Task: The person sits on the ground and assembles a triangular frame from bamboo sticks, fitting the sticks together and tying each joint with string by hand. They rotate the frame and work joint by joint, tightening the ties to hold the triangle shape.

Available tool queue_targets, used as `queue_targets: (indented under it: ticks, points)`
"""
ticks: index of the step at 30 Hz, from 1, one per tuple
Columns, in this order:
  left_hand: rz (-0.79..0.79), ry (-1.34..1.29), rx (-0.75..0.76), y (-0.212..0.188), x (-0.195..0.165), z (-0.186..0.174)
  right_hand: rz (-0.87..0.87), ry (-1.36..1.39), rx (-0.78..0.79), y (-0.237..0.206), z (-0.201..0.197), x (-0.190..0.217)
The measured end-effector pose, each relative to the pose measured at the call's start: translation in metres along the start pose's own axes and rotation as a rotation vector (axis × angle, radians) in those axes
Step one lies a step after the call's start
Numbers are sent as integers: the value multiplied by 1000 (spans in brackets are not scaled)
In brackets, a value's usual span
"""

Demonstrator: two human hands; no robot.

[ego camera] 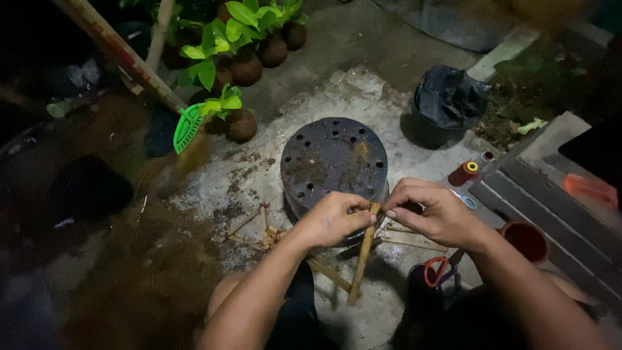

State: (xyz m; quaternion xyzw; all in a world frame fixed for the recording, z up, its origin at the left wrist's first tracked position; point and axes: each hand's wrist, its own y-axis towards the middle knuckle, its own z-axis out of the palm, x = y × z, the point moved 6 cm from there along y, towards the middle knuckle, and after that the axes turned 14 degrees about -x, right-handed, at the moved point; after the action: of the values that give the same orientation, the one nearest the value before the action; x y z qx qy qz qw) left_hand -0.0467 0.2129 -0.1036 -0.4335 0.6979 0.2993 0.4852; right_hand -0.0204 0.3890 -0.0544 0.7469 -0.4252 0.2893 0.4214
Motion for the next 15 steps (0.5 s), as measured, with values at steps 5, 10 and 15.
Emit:
queue_targets:
  ticks: [5,10,15]
  points:
    - [-80,28,58,-13,-5,15,68,-37,-1,-6,3,1]
    - [-64,13,64,-24,-14,16,225,-22,-6,-12,8,-17]
    - [56,86,95,-38,-22,14,257,55,-5,-24,18,-31]
